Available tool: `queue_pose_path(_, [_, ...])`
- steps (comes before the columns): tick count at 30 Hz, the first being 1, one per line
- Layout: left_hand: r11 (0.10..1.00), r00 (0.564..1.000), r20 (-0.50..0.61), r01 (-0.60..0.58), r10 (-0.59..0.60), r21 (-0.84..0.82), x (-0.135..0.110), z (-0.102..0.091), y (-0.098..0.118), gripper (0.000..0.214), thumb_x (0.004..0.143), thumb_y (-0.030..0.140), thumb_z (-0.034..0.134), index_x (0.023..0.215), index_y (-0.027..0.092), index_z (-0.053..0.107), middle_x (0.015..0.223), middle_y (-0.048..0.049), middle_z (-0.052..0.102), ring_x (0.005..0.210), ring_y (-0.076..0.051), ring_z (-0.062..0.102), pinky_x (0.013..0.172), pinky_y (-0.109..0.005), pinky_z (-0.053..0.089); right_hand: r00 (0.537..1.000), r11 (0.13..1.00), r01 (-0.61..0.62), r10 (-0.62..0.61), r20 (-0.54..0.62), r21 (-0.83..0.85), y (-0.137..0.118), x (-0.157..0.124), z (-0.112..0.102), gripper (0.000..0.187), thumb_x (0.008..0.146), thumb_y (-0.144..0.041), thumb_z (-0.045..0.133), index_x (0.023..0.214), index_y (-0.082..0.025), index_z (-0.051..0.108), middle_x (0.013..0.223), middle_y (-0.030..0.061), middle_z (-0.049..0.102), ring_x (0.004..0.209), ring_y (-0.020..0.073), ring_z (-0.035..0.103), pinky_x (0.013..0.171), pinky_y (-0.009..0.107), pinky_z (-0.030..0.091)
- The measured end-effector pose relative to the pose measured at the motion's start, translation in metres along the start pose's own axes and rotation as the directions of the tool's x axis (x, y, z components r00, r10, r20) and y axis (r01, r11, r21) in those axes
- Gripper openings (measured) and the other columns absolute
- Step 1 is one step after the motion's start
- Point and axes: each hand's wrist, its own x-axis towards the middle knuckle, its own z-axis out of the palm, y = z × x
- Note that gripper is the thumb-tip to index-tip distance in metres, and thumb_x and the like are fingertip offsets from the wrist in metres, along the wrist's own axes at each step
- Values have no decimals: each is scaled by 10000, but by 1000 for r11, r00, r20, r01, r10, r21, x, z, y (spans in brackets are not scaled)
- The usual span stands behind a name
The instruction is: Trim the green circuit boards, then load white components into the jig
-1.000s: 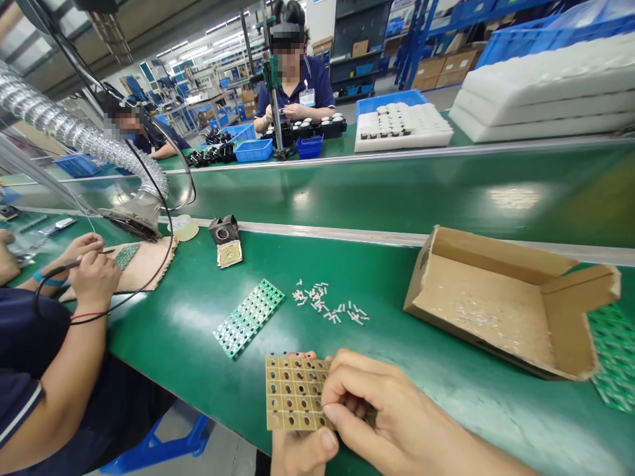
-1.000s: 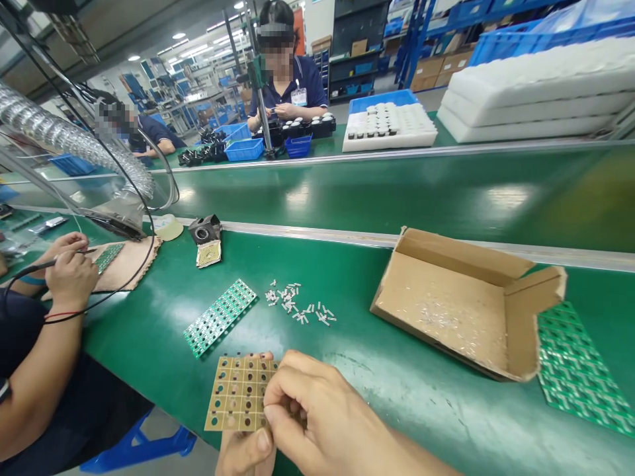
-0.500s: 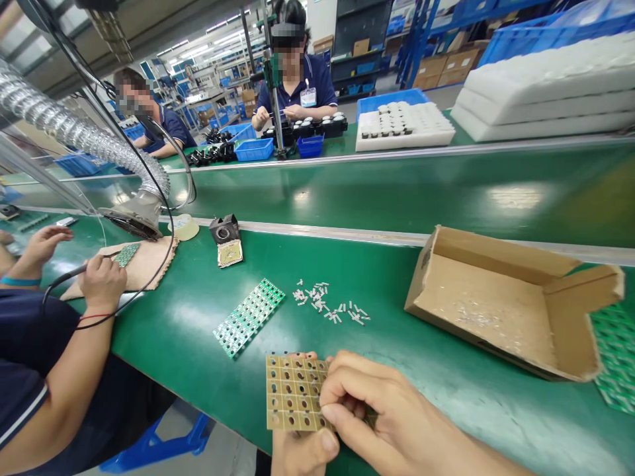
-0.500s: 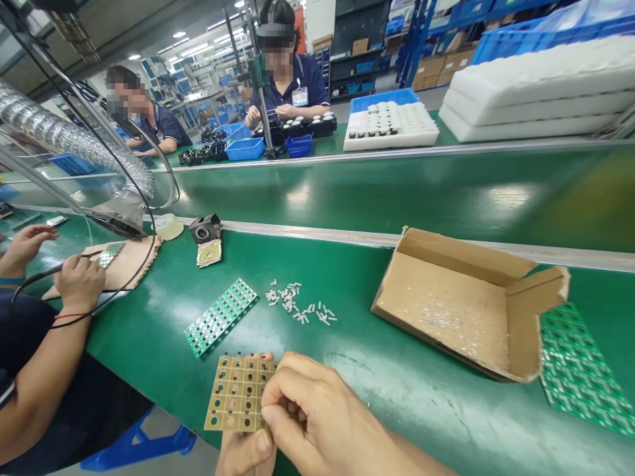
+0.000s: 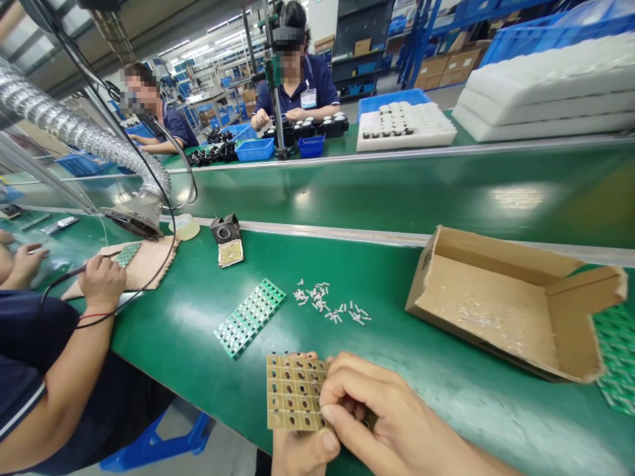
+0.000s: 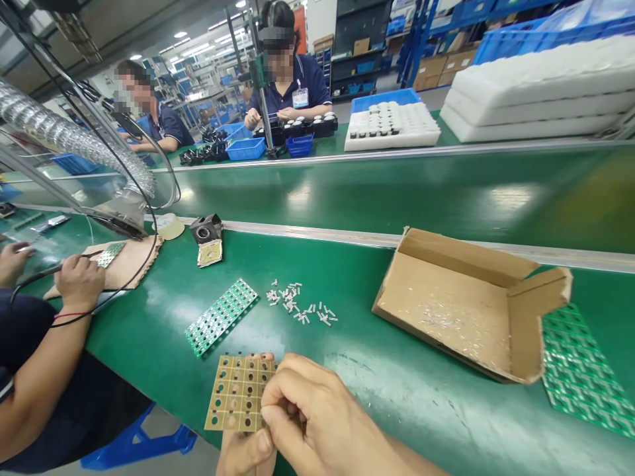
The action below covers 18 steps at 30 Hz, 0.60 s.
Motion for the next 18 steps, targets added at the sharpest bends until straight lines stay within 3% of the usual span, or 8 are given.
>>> queue_pose_path(7, [1000,1000,11,-13,13,4,0,1,0,670,638,332,900,1250,266,636,1176,-82,711,1226,-331,591,1164,-520,353,999,997,50,-51,-10,-59,-1,1,-1,178,899,-149,489,759,-177,595,731,16,580,658,119,539,586,222,414])
queue_pose_path(14, [998,999,11,-37,37,-41,0,-6,-5,573,638,307,903,1162,343,674,1228,-37,700,1245,-332,582,1137,-537,384,997,998,-64,63,49,19,-4,1,-8,134,826,-127,551,796,-169,675,781,29,609,647,109,578,548,195,419])
queue_pose_path(18, [1000,999,24,-21,21,2,0,-7,-3,576,648,316,894,1179,329,669,1254,-48,685,1252,-341,577,1128,-548,397,998,998,-45,44,39,32,-3,1,-6,153,834,-134,547,778,-168,685,751,25,614,632,107,573,537,194,408])
